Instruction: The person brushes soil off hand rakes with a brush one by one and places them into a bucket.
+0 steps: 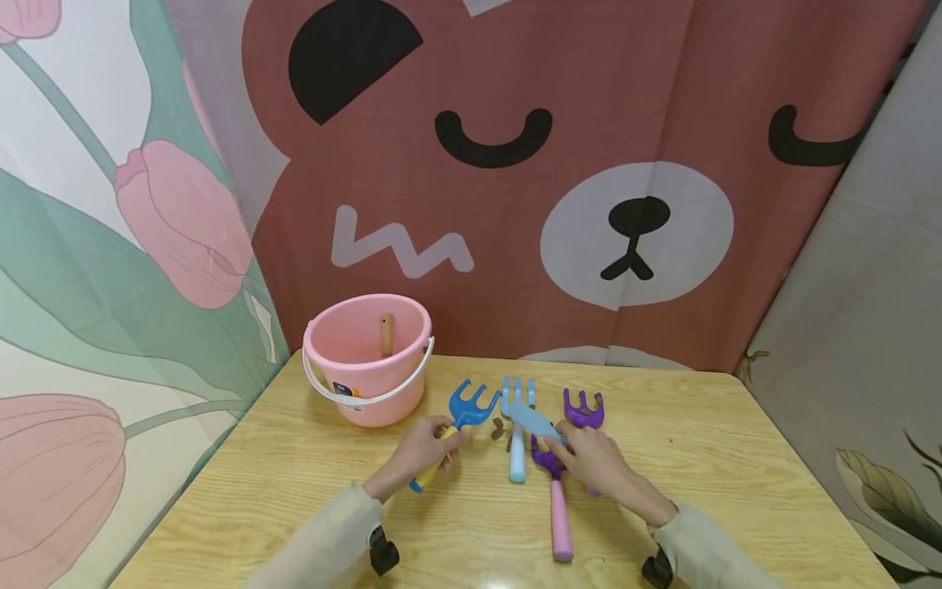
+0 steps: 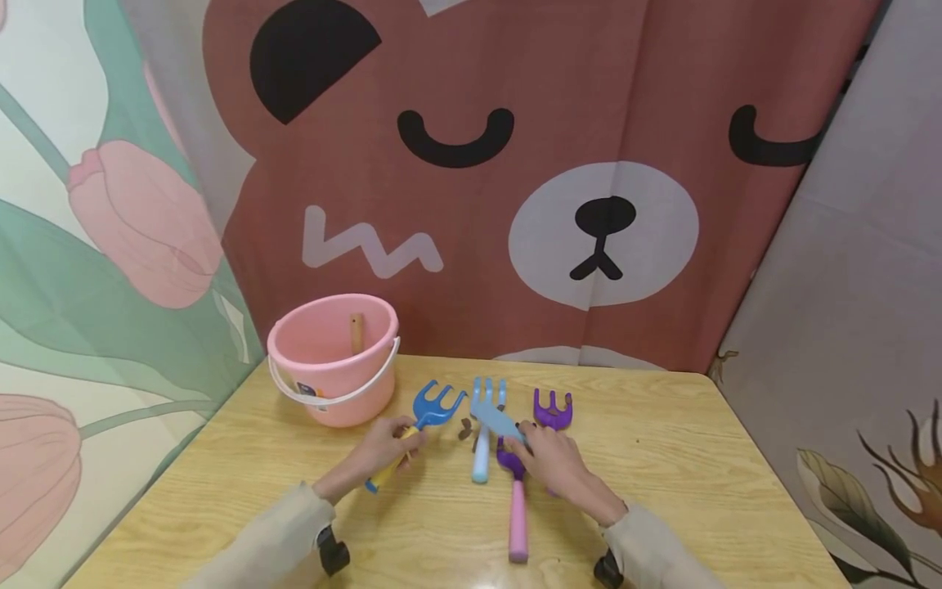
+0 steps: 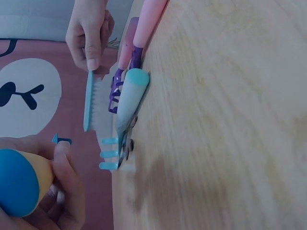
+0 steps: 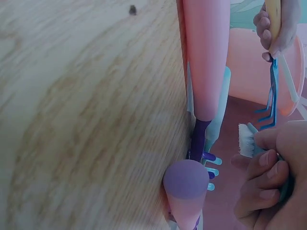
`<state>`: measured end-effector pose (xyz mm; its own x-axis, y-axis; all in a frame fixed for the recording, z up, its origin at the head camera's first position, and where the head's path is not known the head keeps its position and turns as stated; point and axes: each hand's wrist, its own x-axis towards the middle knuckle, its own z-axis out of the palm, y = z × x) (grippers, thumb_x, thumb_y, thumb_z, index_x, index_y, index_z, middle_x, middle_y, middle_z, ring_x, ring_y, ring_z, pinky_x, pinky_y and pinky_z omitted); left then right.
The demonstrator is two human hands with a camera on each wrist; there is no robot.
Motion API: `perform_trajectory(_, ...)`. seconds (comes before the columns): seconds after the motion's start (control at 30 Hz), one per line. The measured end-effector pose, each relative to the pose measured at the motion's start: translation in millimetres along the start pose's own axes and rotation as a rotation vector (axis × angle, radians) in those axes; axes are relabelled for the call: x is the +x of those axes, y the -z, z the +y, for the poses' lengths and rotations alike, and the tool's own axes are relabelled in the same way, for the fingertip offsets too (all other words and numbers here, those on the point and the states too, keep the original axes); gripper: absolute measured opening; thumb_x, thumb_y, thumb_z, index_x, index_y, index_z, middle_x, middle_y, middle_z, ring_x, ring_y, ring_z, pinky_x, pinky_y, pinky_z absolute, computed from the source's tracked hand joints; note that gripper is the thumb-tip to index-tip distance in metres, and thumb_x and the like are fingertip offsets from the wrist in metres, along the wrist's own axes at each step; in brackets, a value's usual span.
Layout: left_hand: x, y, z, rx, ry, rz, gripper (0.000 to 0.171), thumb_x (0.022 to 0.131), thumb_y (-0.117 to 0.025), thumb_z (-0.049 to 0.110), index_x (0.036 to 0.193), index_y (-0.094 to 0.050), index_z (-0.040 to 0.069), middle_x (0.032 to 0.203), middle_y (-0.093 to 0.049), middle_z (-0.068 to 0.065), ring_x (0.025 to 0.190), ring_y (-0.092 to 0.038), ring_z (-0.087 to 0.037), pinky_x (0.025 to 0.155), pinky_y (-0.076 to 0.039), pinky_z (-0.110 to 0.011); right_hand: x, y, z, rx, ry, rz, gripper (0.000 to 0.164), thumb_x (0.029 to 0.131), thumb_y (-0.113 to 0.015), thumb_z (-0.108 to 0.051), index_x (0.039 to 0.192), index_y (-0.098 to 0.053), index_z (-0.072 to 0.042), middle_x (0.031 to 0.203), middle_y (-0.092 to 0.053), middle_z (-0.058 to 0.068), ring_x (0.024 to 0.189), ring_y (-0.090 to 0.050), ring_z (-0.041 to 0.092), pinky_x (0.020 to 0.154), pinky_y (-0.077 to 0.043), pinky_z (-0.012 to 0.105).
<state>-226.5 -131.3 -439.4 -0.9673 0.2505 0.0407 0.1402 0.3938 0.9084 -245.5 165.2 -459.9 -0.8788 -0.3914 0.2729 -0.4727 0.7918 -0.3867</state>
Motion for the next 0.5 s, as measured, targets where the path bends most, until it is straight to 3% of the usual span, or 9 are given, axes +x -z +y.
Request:
perform_trajectory(0.1, 1.6, 3.5, 1.3, 0.119, -0.071, 0.046, 0.023, 0.097, -0.065, 0.022, 0.094, -0.068, 0.000, 0.070, -0.068, -0.018, 0.049, -0.051, -0.011, 0.047, -0.036, -0.021, -0.6, -1.0, 0.3, 0.004, -0.011, -0.009, 0.021, 0.098, -0.064, -0.022, 0.102, -0.066, -0.002, 0.055, -0.040, -0.009, 0.041, -0.032, 0.002, 0.039, -0.026, 0.019)
perform_trajectory(0.2, 1.8, 6.7, 4.1, 0.199, -0.094, 0.082, 0.022, 0.096, -0.066, 0.024, 0.093, -0.071, 0.004, 0.069, -0.069, -0.013, 0.051, -0.041, -0.007, 0.049, -0.030, -0.021, -0.9, -1.0, 0.2, 0.010, -0.017, -0.021, 0.022, 0.097, -0.064, -0.023, 0.104, -0.066, -0.002, 0.055, -0.041, -0.009, 0.041, -0.033, 0.003, 0.039, -0.028, 0.020)
perform_trajectory(0.5, 4.3, 14.0, 12.7, 0.193, -0.066, 0.077, 0.022, 0.096, -0.066, 0.025, 0.091, -0.071, 0.004, 0.066, -0.068, -0.002, 0.050, -0.036, -0.007, 0.048, -0.030, -0.022, -0.7, 0.1, 0.7, 0.029, -0.004, -0.032, 0.023, 0.098, -0.064, -0.024, 0.104, -0.066, -0.002, 0.056, -0.041, -0.009, 0.042, -0.033, 0.003, 0.038, -0.029, 0.020)
